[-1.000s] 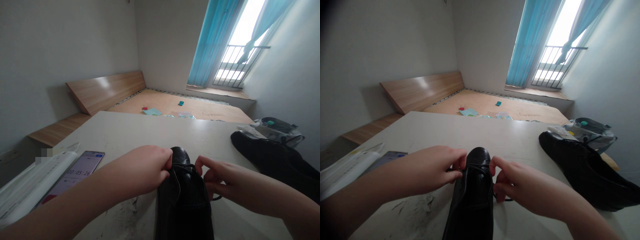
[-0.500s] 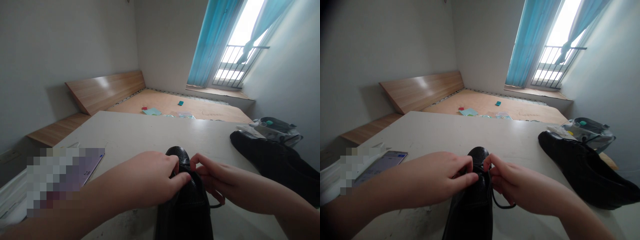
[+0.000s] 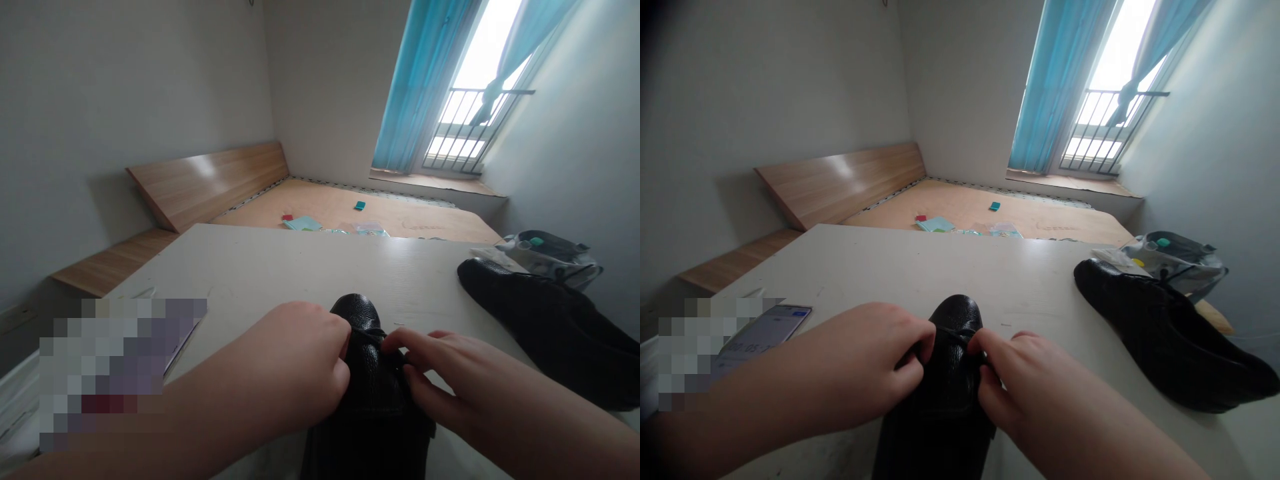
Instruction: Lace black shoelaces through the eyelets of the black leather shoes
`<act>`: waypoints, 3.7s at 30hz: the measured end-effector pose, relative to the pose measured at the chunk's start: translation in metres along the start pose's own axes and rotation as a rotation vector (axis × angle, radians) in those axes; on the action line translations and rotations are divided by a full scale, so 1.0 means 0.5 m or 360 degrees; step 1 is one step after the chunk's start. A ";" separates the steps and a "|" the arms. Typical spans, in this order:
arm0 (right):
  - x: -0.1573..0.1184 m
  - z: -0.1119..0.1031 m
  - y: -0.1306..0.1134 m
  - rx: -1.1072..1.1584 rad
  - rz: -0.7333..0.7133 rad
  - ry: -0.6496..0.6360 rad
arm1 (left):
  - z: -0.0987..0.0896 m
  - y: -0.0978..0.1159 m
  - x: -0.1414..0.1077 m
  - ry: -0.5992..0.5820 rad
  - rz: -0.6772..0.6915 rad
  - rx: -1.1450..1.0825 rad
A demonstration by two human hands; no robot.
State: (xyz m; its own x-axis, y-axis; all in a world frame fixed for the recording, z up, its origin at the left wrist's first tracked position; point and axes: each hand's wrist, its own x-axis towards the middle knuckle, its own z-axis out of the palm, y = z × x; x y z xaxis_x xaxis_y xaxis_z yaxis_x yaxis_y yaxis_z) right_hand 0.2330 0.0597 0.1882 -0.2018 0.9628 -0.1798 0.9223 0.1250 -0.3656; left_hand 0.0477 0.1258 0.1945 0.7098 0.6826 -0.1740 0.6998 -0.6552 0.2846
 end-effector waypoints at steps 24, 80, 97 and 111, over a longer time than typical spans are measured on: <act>0.004 -0.009 0.013 0.0253 -0.0297 0.0338 | -0.007 0.010 -0.002 0.0347 0.0149 -0.0010; 0.033 -0.108 -0.080 0.1393 -0.0706 -0.0329 | -0.073 0.002 -0.025 0.1260 0.0538 -0.1698; 0.102 -0.084 -0.012 -0.0155 -0.0224 -0.0330 | -0.017 -0.029 0.034 0.0135 0.0211 -0.0353; 0.088 -0.101 -0.014 0.0151 -0.0157 -0.0409 | -0.006 -0.029 0.032 0.0079 0.0350 -0.0279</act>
State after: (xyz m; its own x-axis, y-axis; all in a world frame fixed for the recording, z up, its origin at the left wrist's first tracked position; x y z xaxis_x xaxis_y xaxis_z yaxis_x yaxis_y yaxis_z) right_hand 0.2340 0.1133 0.2288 -0.3770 0.8534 -0.3600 0.8616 0.1805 -0.4743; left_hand 0.0484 0.1471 0.1905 0.8351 0.5483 -0.0447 0.5020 -0.7262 0.4697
